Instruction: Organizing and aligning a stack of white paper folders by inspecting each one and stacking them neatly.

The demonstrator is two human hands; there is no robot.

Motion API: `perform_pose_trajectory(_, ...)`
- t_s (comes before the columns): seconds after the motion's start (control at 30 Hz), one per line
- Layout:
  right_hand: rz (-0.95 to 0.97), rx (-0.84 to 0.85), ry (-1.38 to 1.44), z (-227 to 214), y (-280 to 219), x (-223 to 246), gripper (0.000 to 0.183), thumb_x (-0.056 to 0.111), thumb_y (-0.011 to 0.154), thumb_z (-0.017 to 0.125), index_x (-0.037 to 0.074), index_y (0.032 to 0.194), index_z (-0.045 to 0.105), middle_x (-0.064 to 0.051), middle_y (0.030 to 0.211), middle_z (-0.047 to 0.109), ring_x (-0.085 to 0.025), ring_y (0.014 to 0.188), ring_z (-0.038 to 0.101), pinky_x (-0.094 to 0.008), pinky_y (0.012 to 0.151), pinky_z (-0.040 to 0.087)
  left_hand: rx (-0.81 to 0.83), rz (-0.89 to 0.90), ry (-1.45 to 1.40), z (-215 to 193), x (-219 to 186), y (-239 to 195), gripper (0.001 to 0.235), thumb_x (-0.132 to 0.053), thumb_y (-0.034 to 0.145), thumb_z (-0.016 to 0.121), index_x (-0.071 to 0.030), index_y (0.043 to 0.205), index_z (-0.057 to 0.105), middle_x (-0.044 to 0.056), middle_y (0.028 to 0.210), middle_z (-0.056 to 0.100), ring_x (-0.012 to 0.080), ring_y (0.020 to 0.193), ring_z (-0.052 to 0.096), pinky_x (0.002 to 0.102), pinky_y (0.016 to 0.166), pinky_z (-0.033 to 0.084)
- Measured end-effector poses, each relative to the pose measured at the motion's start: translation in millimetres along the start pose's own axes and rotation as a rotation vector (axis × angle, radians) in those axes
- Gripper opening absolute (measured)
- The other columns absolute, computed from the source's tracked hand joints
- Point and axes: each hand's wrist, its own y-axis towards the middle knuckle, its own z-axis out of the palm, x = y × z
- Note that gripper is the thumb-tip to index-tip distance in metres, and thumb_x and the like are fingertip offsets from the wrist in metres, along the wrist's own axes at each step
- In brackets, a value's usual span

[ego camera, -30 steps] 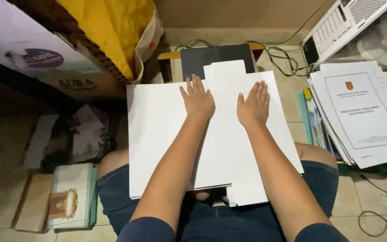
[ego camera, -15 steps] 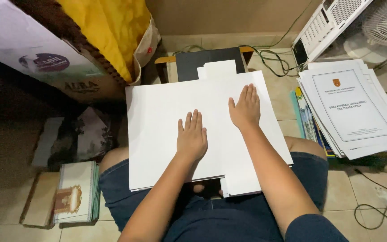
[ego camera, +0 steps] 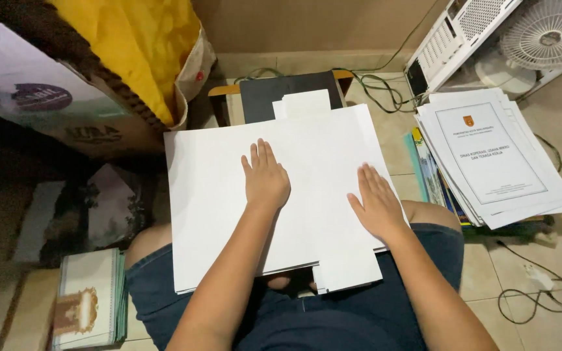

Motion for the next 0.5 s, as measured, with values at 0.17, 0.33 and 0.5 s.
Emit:
perform_pose_trajectory(0.17,0.007,-0.065,-0.011,-12,109,1,0.072,0.046,0.107,0.033,-0.001,0.160,0.023,-0.022,0.169,0.016,-0.030,0.158,0.013,-0.043,0.128,0.009,-0.010,0.003,-0.016,8,2,8,0.060,-0.020,0.104,0.020,0.004,0.159,0.018,0.023,0.168,0.015,0.0334,0.157,0.009,0.055,0.125,0.004)
perform_pose_trajectory(0.33,0.103,-0.169,0.022,-19,163,11,0.068,0.045,0.109,0.033,0.000,0.160,0.028,-0.019,0.168,0.022,-0.027,0.157,0.018,-0.039,0.128,0.012,-0.020,-0.005,-0.025,9,2,9,0.061,-0.020,0.103,0.020,0.003,0.159,0.020,0.021,0.168,0.016,0.0320,0.157,0.011,0.053,0.125,0.005)
perform_pose_trajectory(0.5,0.192,-0.167,-0.013,-23,122,33,0.068,0.042,0.109,0.031,-0.002,0.160,0.025,-0.021,0.168,0.018,-0.028,0.157,0.014,-0.039,0.129,0.010,-0.104,-0.004,-0.041,21,7,12,0.058,-0.013,0.102,0.026,0.002,0.158,0.025,0.020,0.167,0.022,0.0319,0.156,0.016,0.052,0.125,0.009)
